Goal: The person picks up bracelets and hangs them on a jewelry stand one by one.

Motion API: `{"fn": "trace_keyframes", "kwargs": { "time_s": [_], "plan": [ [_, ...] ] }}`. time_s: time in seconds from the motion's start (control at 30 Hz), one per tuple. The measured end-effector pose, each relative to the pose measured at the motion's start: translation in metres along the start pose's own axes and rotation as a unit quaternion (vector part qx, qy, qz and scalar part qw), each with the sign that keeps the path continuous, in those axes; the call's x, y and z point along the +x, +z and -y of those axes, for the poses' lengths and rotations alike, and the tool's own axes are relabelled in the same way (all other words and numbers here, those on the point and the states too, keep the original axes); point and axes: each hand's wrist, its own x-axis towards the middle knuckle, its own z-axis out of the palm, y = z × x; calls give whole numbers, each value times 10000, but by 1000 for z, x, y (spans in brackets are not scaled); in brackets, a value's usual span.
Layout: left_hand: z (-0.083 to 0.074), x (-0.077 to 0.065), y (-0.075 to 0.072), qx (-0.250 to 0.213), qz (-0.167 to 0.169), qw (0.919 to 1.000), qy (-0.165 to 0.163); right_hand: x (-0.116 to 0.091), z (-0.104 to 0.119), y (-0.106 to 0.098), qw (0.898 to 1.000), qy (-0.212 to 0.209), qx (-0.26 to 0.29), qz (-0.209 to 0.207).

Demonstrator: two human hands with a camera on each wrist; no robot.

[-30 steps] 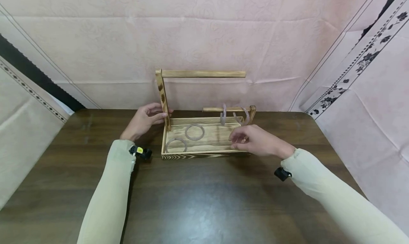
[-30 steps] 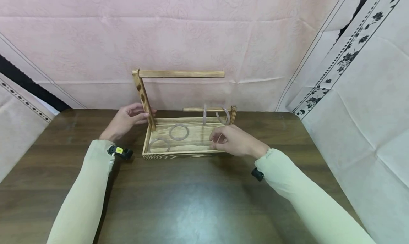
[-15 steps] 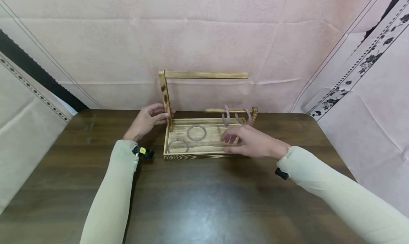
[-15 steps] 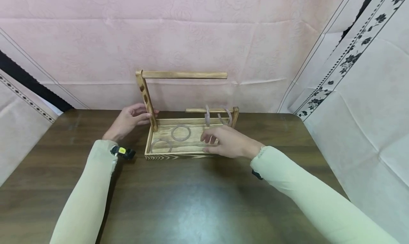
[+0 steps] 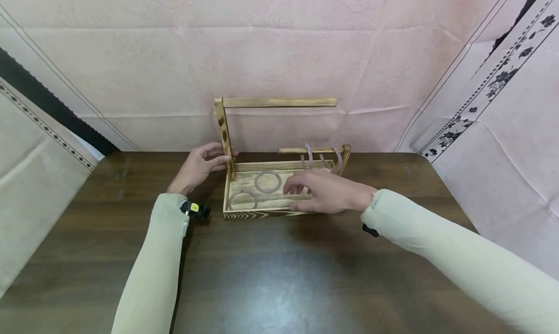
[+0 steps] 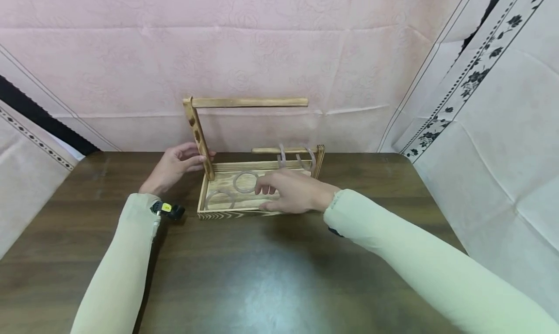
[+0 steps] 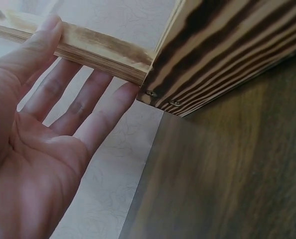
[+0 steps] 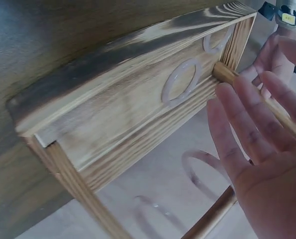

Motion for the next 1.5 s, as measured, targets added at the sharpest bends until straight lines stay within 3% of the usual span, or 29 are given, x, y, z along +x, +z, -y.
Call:
{"fn": "trace_keyframes", "kwargs": {
  "time_s": [0.33,0.53,0.9,1.23,1.5],
  "plan": [
    [-1,1,-1,111,-45,9999,2,26,19,-5,9990,-148,-298,290],
    [1,1,1,48,-55,10000,-29,40,23,-1,9965,-396,-646,361],
    [3,2,3,-13,-26,10000,10,55,27,3,9921,-434,-1053,524],
    [0,0,2,46,-54,10000,-54,71,30,7,9895,-181,-1293,628],
    [1,0,2,82,-80,9999,-108,81,26,11,9906,-18,-1173,698]
  ]
}}
